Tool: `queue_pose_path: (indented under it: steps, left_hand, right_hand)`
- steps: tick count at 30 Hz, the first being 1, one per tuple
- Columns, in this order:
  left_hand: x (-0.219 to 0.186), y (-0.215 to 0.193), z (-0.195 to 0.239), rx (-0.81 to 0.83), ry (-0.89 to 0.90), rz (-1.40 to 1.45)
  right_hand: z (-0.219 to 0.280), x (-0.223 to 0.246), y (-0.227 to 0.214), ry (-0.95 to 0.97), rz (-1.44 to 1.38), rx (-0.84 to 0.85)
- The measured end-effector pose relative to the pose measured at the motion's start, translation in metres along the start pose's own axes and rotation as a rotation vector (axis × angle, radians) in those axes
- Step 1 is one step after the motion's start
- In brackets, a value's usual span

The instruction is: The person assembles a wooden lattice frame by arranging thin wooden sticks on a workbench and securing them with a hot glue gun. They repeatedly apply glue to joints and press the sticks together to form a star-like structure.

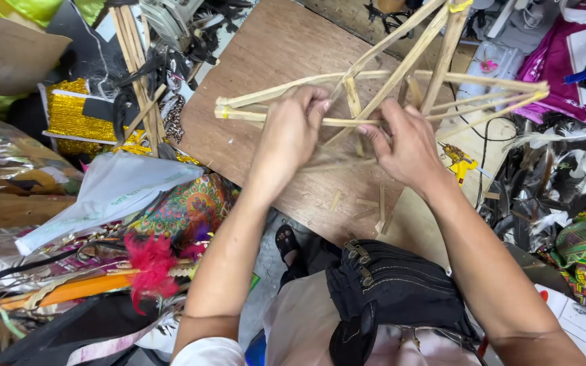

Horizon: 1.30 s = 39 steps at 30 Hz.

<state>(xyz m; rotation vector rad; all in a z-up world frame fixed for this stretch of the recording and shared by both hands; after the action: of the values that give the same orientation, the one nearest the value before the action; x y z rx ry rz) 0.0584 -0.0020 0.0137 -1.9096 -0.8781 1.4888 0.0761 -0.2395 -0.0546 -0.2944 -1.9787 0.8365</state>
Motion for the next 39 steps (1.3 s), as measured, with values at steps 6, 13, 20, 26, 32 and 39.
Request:
queue_pose_path:
  steps: [6, 13, 20, 26, 32, 39]
  left_hand:
    - [-0.018, -0.020, -0.035, 0.319, -0.296, -0.086]
    - [0.044, -0.009, -0.064, 0.712, 0.137, -0.166]
    - [-0.011, -0.002, -0.021, 0.665, 0.283, 0.494]
    - [0.004, 0.054, -0.027, 0.425, 0.070, 0.701]
    - [0.000, 0.080, -0.039, 0.292, 0.154, 0.264]
    - [-0.036, 0.077, -0.021, 0.373, 0.115, 0.270]
  right_hand:
    - [-0.024, -0.012, -0.003, 0.185, 0.041, 0.240]
    - [-0.051, -0.017, -0.042, 0.070, -0.141, 0.261]
    - [-0.053, -0.015, -0.057, -0.051, -0.625, 0.135]
    - [-0.038, 0.012, -0.062, -0.102, -0.688, 0.052]
    - [-0.027, 0.052, -0.121, -0.203, -0.305, -0.185]
    - [-0.053, 0.085, -0.089, 0.699, -0.516, 0.506]
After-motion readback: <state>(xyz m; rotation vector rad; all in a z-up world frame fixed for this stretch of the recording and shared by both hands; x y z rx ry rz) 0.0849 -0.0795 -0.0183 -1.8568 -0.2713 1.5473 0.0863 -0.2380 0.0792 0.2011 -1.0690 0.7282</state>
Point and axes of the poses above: each hand's wrist, its own z-axis away from the middle knuckle, its own y-axis out of the palm, x = y × z, the point moved 6 cm from there along -z, towards the middle knuckle, and after that the axes turned 15 degrees about -z, right-handed, at the moved point
